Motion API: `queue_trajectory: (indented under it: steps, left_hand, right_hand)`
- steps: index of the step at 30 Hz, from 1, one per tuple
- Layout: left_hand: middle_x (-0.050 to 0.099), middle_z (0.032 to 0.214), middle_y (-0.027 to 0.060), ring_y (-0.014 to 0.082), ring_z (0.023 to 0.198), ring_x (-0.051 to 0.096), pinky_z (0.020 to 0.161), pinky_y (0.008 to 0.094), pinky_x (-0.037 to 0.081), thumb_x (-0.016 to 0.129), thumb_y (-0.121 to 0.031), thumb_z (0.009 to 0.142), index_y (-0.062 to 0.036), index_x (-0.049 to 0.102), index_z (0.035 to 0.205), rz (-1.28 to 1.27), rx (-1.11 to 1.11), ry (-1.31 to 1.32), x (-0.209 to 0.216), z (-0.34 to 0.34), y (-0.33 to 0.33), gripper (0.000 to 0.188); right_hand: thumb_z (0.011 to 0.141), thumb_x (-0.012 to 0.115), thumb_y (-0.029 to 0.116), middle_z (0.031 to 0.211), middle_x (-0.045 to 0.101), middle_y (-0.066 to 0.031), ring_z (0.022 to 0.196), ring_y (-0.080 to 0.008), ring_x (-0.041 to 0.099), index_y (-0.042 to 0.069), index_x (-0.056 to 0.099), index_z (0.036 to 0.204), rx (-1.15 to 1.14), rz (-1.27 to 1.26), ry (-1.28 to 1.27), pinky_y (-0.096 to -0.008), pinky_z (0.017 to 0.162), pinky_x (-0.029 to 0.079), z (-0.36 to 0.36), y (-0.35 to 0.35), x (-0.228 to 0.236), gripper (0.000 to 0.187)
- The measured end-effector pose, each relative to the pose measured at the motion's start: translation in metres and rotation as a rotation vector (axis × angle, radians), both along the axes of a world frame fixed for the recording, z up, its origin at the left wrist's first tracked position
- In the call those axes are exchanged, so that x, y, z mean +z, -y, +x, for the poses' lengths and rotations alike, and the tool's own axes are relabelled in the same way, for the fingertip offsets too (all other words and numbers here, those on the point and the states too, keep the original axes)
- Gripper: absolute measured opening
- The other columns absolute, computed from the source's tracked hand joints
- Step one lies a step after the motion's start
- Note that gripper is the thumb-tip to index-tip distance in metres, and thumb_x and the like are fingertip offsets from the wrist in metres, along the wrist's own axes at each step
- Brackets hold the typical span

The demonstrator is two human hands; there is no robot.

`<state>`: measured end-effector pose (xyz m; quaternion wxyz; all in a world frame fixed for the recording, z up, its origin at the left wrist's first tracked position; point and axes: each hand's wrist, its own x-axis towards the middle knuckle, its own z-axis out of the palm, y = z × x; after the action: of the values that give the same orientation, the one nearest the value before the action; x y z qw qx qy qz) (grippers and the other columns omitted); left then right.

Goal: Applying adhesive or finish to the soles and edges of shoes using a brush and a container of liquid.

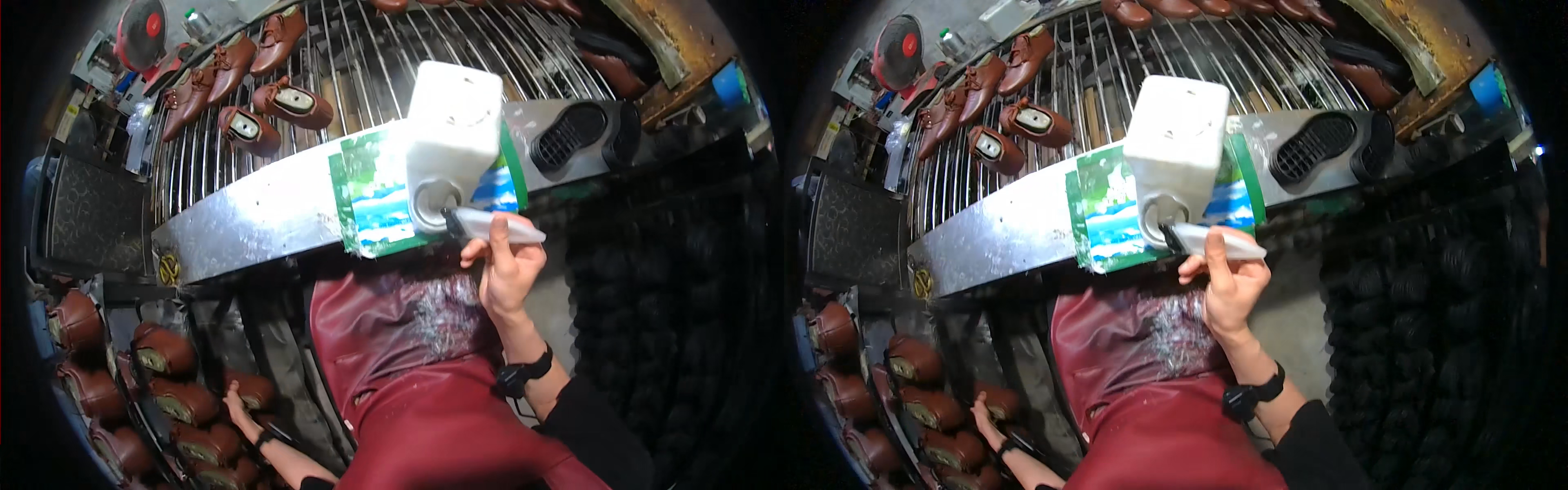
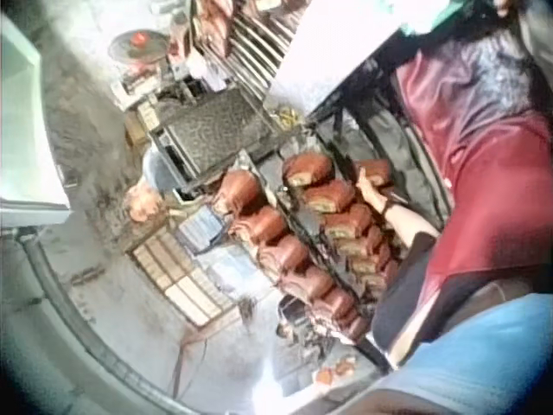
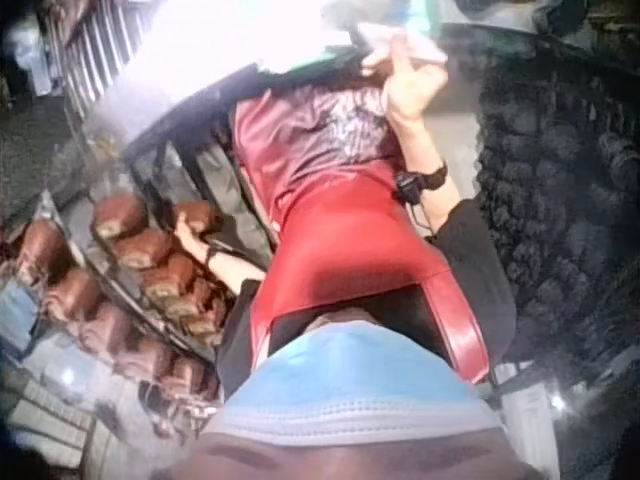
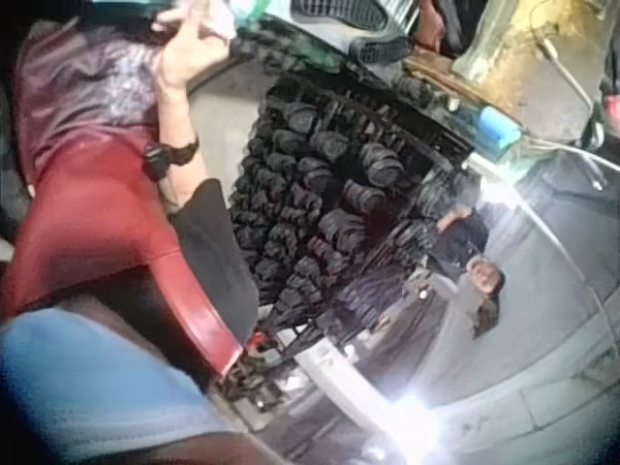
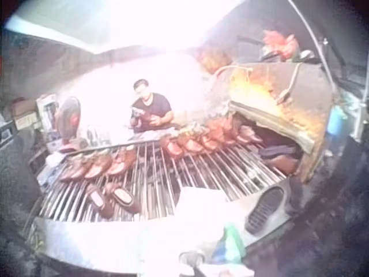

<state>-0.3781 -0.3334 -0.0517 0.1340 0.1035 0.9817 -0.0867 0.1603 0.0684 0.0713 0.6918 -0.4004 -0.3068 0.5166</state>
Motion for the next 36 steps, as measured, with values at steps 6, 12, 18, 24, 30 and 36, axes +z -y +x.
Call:
queue_trajectory:
  steps: [6, 12, 18, 24, 30, 36]
  left_hand:
    - [0.072, 0.126, 0.0130, 0.0254, 0.104, 0.071, 0.095, 0.0365, 0.056, 0.077, -0.014, 0.095, 0.0072, 0.065, 0.134, 1.469, 0.319, 0.818, 0.059, 0.152, -0.096, 0.046]
    - [0.064, 0.139, 0.0138, 0.0258, 0.120, 0.064, 0.109, 0.0392, 0.048, 0.082, -0.038, 0.093, 0.0025, 0.053, 0.149, 1.699, 0.284, 0.995, 0.093, 0.215, -0.210, 0.075]
    - [0.054, 0.154, 0.0145, 0.0304, 0.139, 0.054, 0.121, 0.0463, 0.040, 0.092, -0.031, 0.083, -0.0024, 0.043, 0.159, 1.430, -0.638, 0.752, 0.090, 0.184, -0.283, 0.094]
    - [0.054, 0.137, 0.0195, 0.0437, 0.130, 0.061, 0.110, 0.0549, 0.053, 0.074, -0.004, 0.095, -0.0062, 0.047, 0.133, 1.523, -1.183, 0.005, 0.085, 0.214, -0.353, 0.047]
    - [0.066, 0.138, 0.0260, 0.0487, 0.128, 0.064, 0.107, 0.0588, 0.055, 0.063, -0.004, 0.102, -0.0079, 0.053, 0.120, 1.193, -1.347, 0.042, 0.050, 0.196, -0.309, 0.022]
    - [0.066, 0.137, 0.0252, 0.0456, 0.129, 0.064, 0.104, 0.0575, 0.057, 0.066, 0.000, 0.098, -0.0055, 0.055, 0.126, 1.193, -1.371, -0.065, 0.037, 0.195, -0.311, 0.031]
  right_hand:
    - [0.103, 0.074, 0.011, 0.087, 0.071, -0.0065, 0.061, -0.0105, 0.066, -0.004, 0.070, 0.112, 0.054, 0.033, 0.379, -0.0247, 0.052, 0.053, -0.026, -0.026, -0.037, 0.018]
    - [0.099, 0.076, 0.006, 0.090, 0.072, -0.0113, 0.061, -0.0108, 0.065, -0.008, 0.074, 0.106, 0.003, 0.110, 0.687, -0.0257, 0.053, 0.050, -0.038, -0.029, -0.014, 0.015]
    - [0.097, 0.077, 0.001, 0.093, 0.073, -0.0144, 0.065, -0.0140, 0.067, -0.008, 0.075, 0.109, 0.023, 0.117, 0.773, -0.0268, 0.057, 0.053, -0.041, -0.030, -0.021, 0.015]
    - [0.100, 0.074, 0.002, 0.089, 0.073, -0.0122, 0.062, -0.0134, 0.068, -0.008, 0.074, 0.108, 0.023, -0.030, 0.593, -0.0273, 0.055, 0.055, -0.055, -0.022, -0.031, 0.013]
    - [0.108, 0.065, 0.018, 0.079, 0.072, -0.0133, 0.054, -0.0171, 0.065, -0.006, 0.070, 0.106, 0.251, -0.446, -0.056, -0.0283, 0.044, 0.051, -0.066, -0.023, 0.011, 0.025]
    - [0.104, 0.068, 0.008, 0.085, 0.073, -0.0166, 0.058, -0.0191, 0.068, -0.008, 0.069, 0.111, 0.658, -0.320, 0.029, -0.0298, 0.047, 0.053, -0.111, -0.015, -0.018, 0.017]
